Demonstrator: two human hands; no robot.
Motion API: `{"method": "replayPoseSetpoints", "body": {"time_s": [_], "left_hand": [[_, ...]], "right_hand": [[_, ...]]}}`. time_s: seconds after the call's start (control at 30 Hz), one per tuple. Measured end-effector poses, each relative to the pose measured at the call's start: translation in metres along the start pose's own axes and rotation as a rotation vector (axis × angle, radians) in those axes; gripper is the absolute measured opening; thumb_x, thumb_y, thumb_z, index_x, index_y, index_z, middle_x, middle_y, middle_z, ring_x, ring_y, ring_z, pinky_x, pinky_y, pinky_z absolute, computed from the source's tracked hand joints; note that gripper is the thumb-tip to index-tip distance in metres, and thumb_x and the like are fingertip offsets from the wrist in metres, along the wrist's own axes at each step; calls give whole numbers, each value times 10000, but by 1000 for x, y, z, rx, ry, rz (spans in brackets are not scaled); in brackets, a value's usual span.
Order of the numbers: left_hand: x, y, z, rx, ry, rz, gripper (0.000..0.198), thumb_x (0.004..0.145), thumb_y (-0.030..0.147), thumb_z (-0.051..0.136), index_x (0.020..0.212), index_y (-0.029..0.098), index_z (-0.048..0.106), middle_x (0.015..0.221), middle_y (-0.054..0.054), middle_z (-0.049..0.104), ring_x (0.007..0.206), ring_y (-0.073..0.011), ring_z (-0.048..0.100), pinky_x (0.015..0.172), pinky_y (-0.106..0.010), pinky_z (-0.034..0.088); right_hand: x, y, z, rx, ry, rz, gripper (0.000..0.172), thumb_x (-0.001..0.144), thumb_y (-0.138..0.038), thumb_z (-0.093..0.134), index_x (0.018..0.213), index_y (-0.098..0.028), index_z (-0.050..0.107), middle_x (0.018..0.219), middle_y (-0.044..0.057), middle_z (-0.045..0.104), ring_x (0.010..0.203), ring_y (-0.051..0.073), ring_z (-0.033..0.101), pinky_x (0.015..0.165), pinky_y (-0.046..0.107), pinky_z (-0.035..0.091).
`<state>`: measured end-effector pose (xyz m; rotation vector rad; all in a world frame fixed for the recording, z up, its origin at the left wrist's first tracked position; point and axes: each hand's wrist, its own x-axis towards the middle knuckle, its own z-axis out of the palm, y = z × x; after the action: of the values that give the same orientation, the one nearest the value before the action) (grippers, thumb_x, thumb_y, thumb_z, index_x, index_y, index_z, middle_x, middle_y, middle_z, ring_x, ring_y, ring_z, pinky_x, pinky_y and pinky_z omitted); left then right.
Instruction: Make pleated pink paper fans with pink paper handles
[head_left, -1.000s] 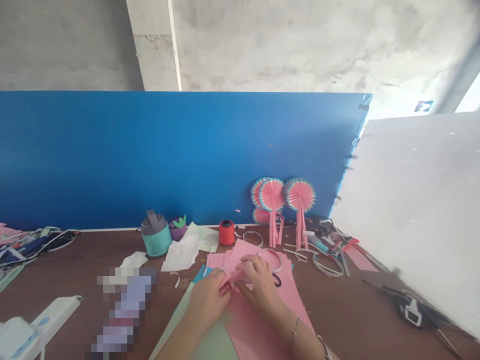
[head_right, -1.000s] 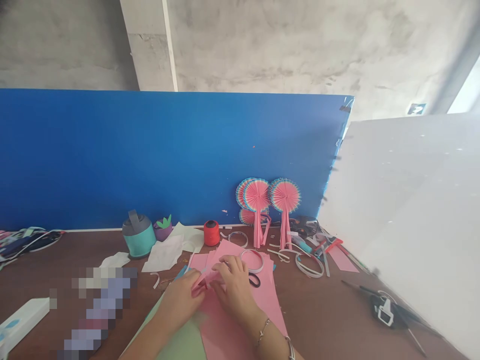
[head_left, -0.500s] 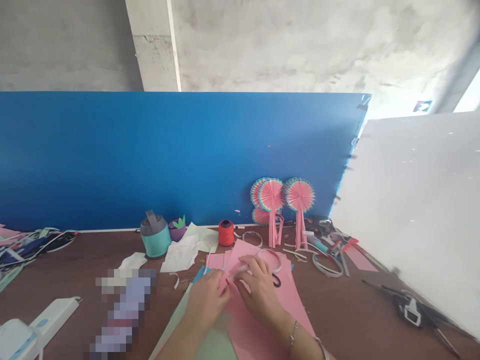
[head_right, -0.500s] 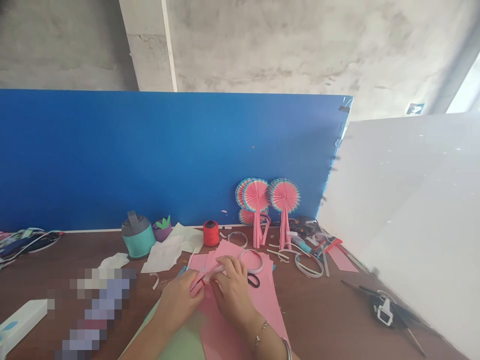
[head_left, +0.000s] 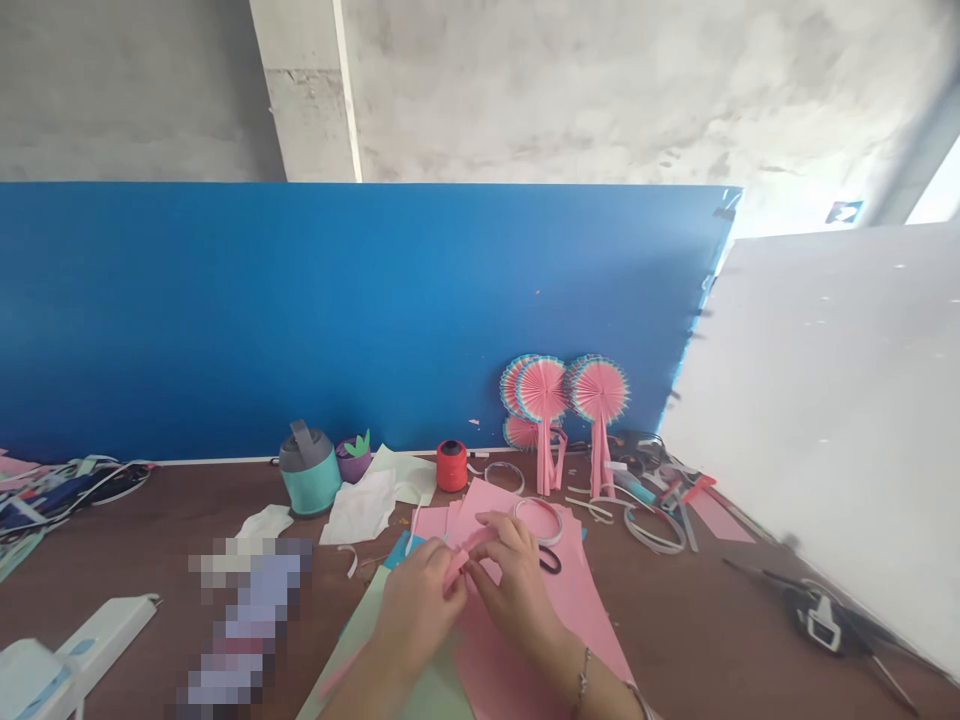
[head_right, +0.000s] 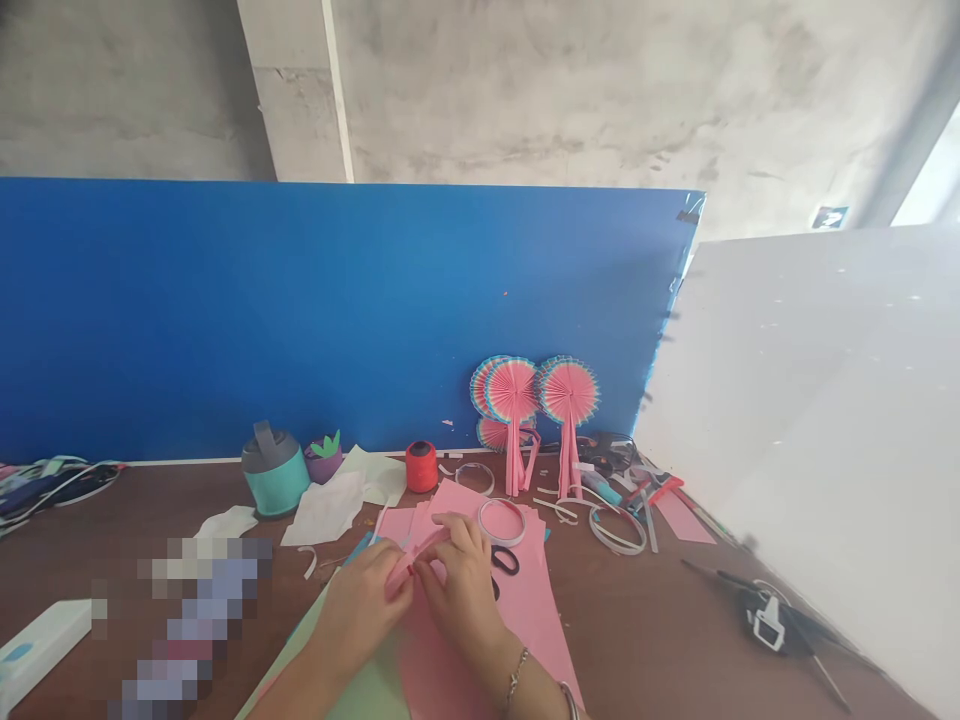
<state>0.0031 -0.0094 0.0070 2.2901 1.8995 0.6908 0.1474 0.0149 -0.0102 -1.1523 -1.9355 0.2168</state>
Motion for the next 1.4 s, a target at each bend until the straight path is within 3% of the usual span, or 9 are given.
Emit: {"method": "replayPoseSetpoints", "body": {"time_s": [0.2, 0.53, 0.93, 1.17, 1.4], "left_hand": [[-2, 4, -2, -16, 18, 28, 177, 796, 122, 440, 751, 211, 586, 825, -29, 643, 772, -176, 602, 645, -272, 396], [-1, 3, 4, -23, 68, -26, 149, 787, 153, 453, 688, 213, 546, 770, -19, 634, 726, -171, 596, 618, -274, 389], [-4, 6, 4, -42, 103, -7, 121, 787, 166, 466, 725, 225, 551, 774, -18, 645, 746, -179, 618, 647, -276, 415], [-4, 1, 2, -69, 140, -5, 99, 786, 171, 465, 753, 227, 539, 789, -10, 641, 763, -173, 619, 639, -263, 418], [-3, 0, 6, -47, 136, 8, 115, 795, 165, 456, 714, 222, 515, 765, -6, 631, 750, -169, 615, 631, -263, 406]], "right_hand": [[2, 3, 2, 77, -25, 136, 170, 756, -116, 619, 642, -236, 657, 1142, 70, 608, 1125, 296, 488, 918, 480, 351], [1, 3, 6, 125, 1, 210, 171, 742, -126, 614, 603, -219, 650, 1208, 95, 587, 1218, 329, 425, 942, 528, 344], [-2, 4, 7, 96, 27, 171, 168, 770, -135, 543, 687, -221, 660, 1229, 114, 572, 1238, 327, 413, 947, 552, 345], [4, 8, -1, 169, -20, 224, 137, 784, -188, 585, 681, -224, 668, 1295, 109, 524, 1271, 325, 379, 992, 554, 313], [4, 4, 0, 207, -27, 299, 91, 729, -196, 680, 641, -219, 672, 1230, 125, 563, 1250, 343, 408, 981, 549, 339]]}}
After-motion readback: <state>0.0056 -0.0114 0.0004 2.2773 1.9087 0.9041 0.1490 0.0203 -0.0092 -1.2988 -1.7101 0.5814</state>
